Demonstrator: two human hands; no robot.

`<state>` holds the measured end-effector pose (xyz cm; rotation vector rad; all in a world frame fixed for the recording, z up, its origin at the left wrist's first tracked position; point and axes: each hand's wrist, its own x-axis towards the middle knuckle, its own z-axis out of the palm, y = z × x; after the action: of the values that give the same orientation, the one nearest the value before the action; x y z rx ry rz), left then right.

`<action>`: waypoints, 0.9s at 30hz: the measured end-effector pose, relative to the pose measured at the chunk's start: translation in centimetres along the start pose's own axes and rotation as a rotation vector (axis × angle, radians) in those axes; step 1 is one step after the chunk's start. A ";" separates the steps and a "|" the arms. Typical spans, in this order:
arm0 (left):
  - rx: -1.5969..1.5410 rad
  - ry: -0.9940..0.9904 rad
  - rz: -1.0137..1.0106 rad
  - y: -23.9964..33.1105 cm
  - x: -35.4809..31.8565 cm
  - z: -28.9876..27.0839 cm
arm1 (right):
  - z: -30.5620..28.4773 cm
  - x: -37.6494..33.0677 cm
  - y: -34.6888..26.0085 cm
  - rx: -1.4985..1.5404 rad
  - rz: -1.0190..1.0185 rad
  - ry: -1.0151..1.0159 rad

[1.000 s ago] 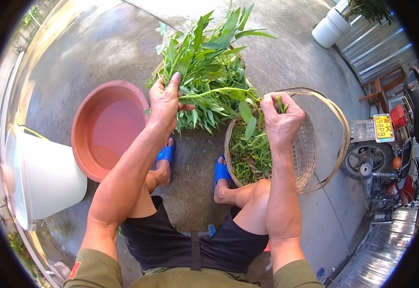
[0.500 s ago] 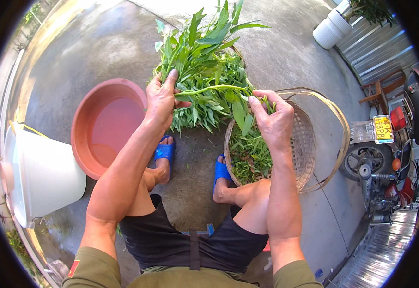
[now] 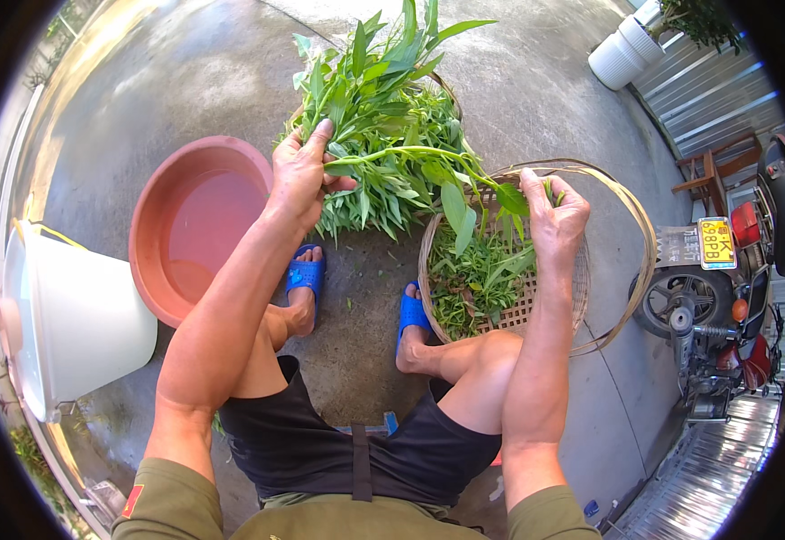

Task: The person sits on the ground and sorts green leafy vegetables by hand, separating leaves from stems. The leaves are placed into a woven basket while the stems are discarded onto the floor.

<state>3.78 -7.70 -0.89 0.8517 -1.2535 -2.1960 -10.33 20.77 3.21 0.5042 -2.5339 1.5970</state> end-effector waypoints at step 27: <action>-0.023 -0.033 -0.027 -0.1 0.2 0.1 | 0.3 -0.4 0.5 0.102 -0.080 0.105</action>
<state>3.52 -7.73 -1.02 0.8309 -1.2370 -2.2501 -10.09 20.78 2.56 0.5107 -2.3365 1.6844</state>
